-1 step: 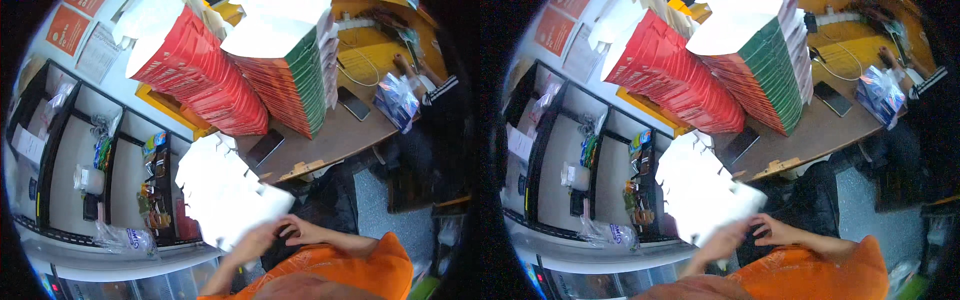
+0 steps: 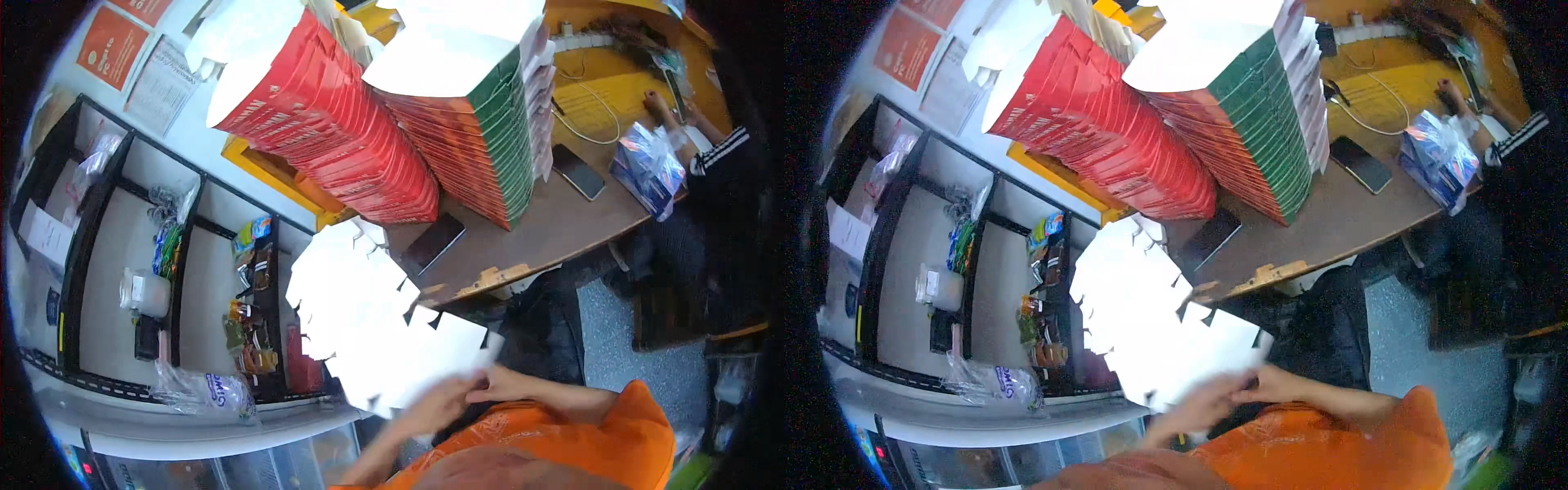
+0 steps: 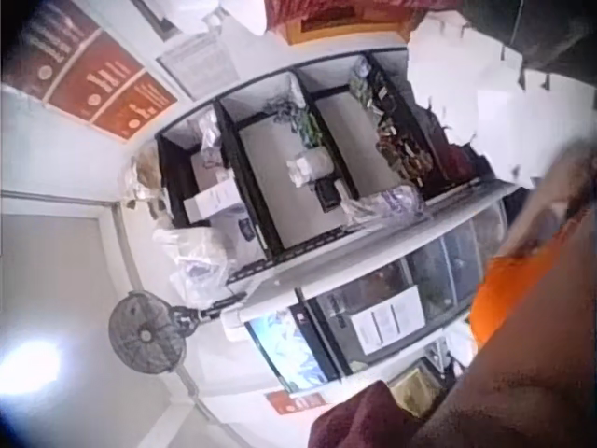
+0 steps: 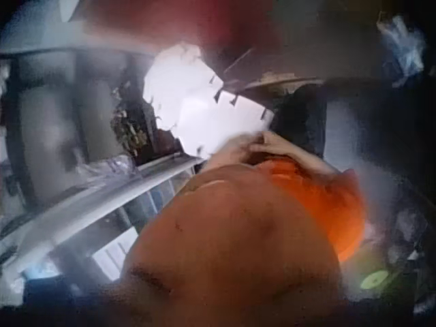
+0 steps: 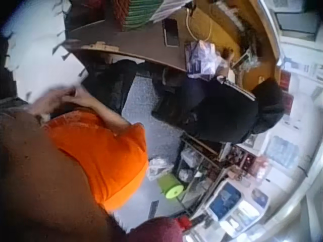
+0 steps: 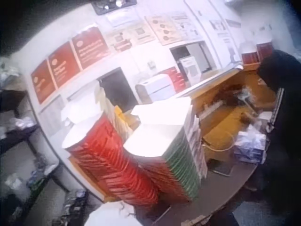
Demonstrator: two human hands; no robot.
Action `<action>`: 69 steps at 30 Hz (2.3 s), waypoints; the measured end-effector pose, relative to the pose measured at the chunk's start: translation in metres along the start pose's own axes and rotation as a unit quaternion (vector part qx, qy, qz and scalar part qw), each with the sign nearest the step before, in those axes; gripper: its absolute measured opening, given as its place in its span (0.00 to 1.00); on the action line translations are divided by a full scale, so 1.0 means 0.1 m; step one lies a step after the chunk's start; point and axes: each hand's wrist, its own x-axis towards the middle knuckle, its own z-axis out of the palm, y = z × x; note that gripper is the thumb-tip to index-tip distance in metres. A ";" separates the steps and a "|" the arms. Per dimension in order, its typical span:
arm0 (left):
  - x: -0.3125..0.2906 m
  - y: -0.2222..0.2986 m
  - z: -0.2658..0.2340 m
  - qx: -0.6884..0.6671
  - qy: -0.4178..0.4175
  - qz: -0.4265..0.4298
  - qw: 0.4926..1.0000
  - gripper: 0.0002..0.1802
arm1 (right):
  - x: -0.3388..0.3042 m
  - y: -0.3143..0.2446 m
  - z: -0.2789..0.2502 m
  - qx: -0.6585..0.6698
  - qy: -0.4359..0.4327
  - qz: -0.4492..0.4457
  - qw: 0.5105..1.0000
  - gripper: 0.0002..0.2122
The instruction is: The person assembles flat-packed cardboard boxes by folding the sides and tucking the flaps to form a container. They repeatedly pick up a flat box, fold it into shape, and place it on a stack of completed boxes on the counter.
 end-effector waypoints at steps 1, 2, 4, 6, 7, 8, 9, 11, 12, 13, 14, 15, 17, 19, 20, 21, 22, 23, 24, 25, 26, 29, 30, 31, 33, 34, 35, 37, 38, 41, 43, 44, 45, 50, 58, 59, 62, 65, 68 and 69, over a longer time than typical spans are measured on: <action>0.04 -0.04 0.30 -0.092 -0.030 -0.011 0.995 0.26 | 0.02 0.07 -0.07 -0.039 -0.011 0.031 0.999 0.24; 0.10 -0.07 0.59 -0.177 -0.059 -0.027 0.982 0.30 | 0.03 0.33 -0.12 -0.067 0.072 0.059 0.993 0.23; 0.21 -0.73 0.97 -0.305 -0.090 -0.106 0.942 0.33 | -0.02 0.56 -0.26 -0.026 0.165 0.063 0.984 0.23; 0.42 -0.73 0.94 -0.485 -0.001 -0.220 0.846 0.30 | -0.14 0.81 -0.44 -0.124 0.223 0.037 0.966 0.24; 0.55 -0.72 0.90 -0.563 0.046 -0.274 0.778 0.31 | -0.16 0.73 -0.48 -0.164 0.206 0.004 0.965 0.24; 0.67 -0.66 0.86 -0.569 0.067 -0.300 0.763 0.33 | -0.20 0.59 -0.43 -0.199 0.189 -0.031 0.961 0.24; 0.78 -0.64 0.84 -0.558 0.072 -0.308 0.767 0.34 | -0.23 0.43 -0.39 -0.233 0.172 -0.065 0.955 0.24; 0.96 -0.67 0.84 -0.534 0.079 -0.326 0.776 0.35 | -0.27 0.28 -0.40 -0.214 0.130 0.013 0.968 0.22; 1.03 -0.80 0.92 -0.488 0.073 -0.344 0.799 0.27 | -0.29 0.43 -0.43 -0.206 0.130 0.010 0.970 0.21; 1.07 -0.98 1.05 -0.533 0.090 -0.319 0.778 0.24 | -0.31 0.57 -0.46 -0.196 0.130 0.002 0.972 0.20; 1.07 -1.19 1.20 -0.576 0.106 -0.292 0.756 0.21 | -0.32 0.65 -0.47 -0.159 0.180 -0.018 0.971 0.17; 1.07 -1.36 1.34 -0.619 0.122 -0.263 0.730 0.19 | -0.36 0.73 -0.51 -0.075 0.226 0.035 0.970 0.16; 1.06 -1.51 1.48 -0.674 0.132 -0.272 0.675 0.13 | -0.43 0.81 -0.60 0.097 0.312 0.140 0.935 0.15; 1.03 -1.53 1.51 -0.695 0.126 -0.294 0.644 0.13 | -0.44 0.87 -0.63 0.069 0.374 0.087 0.921 0.15; 1.03 -1.50 1.49 -0.675 0.124 -0.296 0.664 0.12 | -0.43 0.97 -0.63 0.007 0.404 0.028 0.914 0.13; 1.03 -1.49 1.45 -0.656 0.122 -0.296 0.684 0.12 | -0.43 1.05 -0.65 -0.056 0.430 -0.031 0.901 0.11; 1.03 -1.47 1.41 -0.636 0.126 -0.296 0.702 0.11 | -0.43 0.92 -0.65 -0.126 0.400 -0.031 0.907 0.09; 1.03 -1.45 1.40 -0.618 0.149 -0.295 0.713 0.10 | -0.43 0.65 -0.65 -0.196 0.367 -0.032 0.909 0.08; 1.04 -1.43 1.40 -0.598 0.171 -0.294 0.726 0.08 | -0.41 0.47 -0.67 -0.263 0.335 -0.035 0.904 0.07; 1.05 -1.38 1.38 -0.577 0.192 -0.293 0.738 0.07 | -0.37 0.41 -0.70 -0.309 0.286 -0.040 0.906 0.06; 1.05 -1.33 1.37 -0.583 0.173 -0.277 0.744 0.07 | -0.33 0.36 -0.73 -0.353 0.236 -0.045 0.904 0.06; 1.04 -1.20 1.37 -0.591 0.115 -0.230 0.765 0.06 | -0.22 0.41 -0.75 -0.443 0.191 -0.071 0.873 0.08; 1.03 -1.19 1.38 -0.588 0.101 -0.216 0.773 0.06 | -0.20 0.53 -0.79 -0.442 0.192 -0.063 0.874 0.08; 1.01 -1.20 1.39 -0.584 0.090 -0.200 0.781 0.05 | -0.14 0.65 -0.83 -0.442 0.189 -0.058 0.875 0.09; 0.96 -1.26 1.32 -0.576 0.010 -0.166 0.800 0.16 | -0.07 0.94 -0.88 -0.276 0.222 0.042 0.934 0.11; 0.89 -1.19 1.20 -0.531 -0.036 -0.143 0.834 0.21 | -0.01 1.03 -0.93 -0.187 0.234 0.091 0.950 0.13; 0.79 -1.09 1.05 -0.483 -0.081 -0.119 0.864 0.26 | 0.04 1.06 -1.01 -0.116 0.250 0.126 0.953 0.14; 0.57 -0.69 0.43 -0.103 -0.154 0.040 0.982 0.30 | 0.05 1.12 -1.17 0.034 0.283 0.199 0.938 0.16; 0.48 -0.68 0.28 -0.040 -0.172 0.068 0.982 0.30 | 0.04 0.94 -1.22 0.078 0.273 0.231 0.931 0.16; 0.35 -0.87 0.05 -0.130 -0.224 0.079 0.963 0.24 | 0.04 0.97 -1.39 0.132 0.223 0.224 0.940 0.14; 0.41 -0.99 0.04 -0.156 -0.224 -0.144 0.951 0.16 | 0.12 0.96 -1.20 -0.125 0.241 0.119 0.955 0.15; 0.44 -1.12 0.16 -0.186 -0.157 -0.157 0.957 0.15 | 0.14 0.79 -1.05 -0.255 0.246 0.063 0.933 0.16; 0.49 -1.26 0.28 -0.213 -0.090 -0.168 0.958 0.15 | 0.15 0.52 -0.86 -0.238 0.218 0.085 0.943 0.15; 0.76 -1.32 0.66 -0.511 0.123 -0.373 0.765 0.17 | 0.04 0.09 -0.55 -0.358 0.180 -0.069 0.914 0.08; 0.97 -1.38 1.27 -0.239 0.220 -0.173 0.930 0.23 | -0.06 0.28 -0.64 -0.482 0.100 -0.045 0.869 0.11; 1.00 -1.29 1.20 -0.185 0.232 -0.172 0.939 0.25 | -0.04 0.34 -0.68 -0.472 0.152 -0.036 0.868 0.11; 1.04 -1.24 1.13 -0.141 0.284 -0.122 0.940 0.24 | 0.03 0.48 -0.78 -0.443 0.192 -0.051 0.874 0.10; 1.12 -1.06 1.06 -0.067 0.253 -0.103 0.960 0.23 | 0.12 0.65 -0.75 -0.405 0.107 -0.010 0.908 0.10; 1.15 -0.86 1.08 0.080 0.303 0.019 0.950 0.27 | 0.15 0.58 -0.75 -0.301 0.271 -0.001 0.914 0.13; 1.12 -0.78 1.09 0.105 0.299 0.036 0.948 0.30 | 0.15 0.52 -0.77 -0.263 0.340 0.019 0.902 0.13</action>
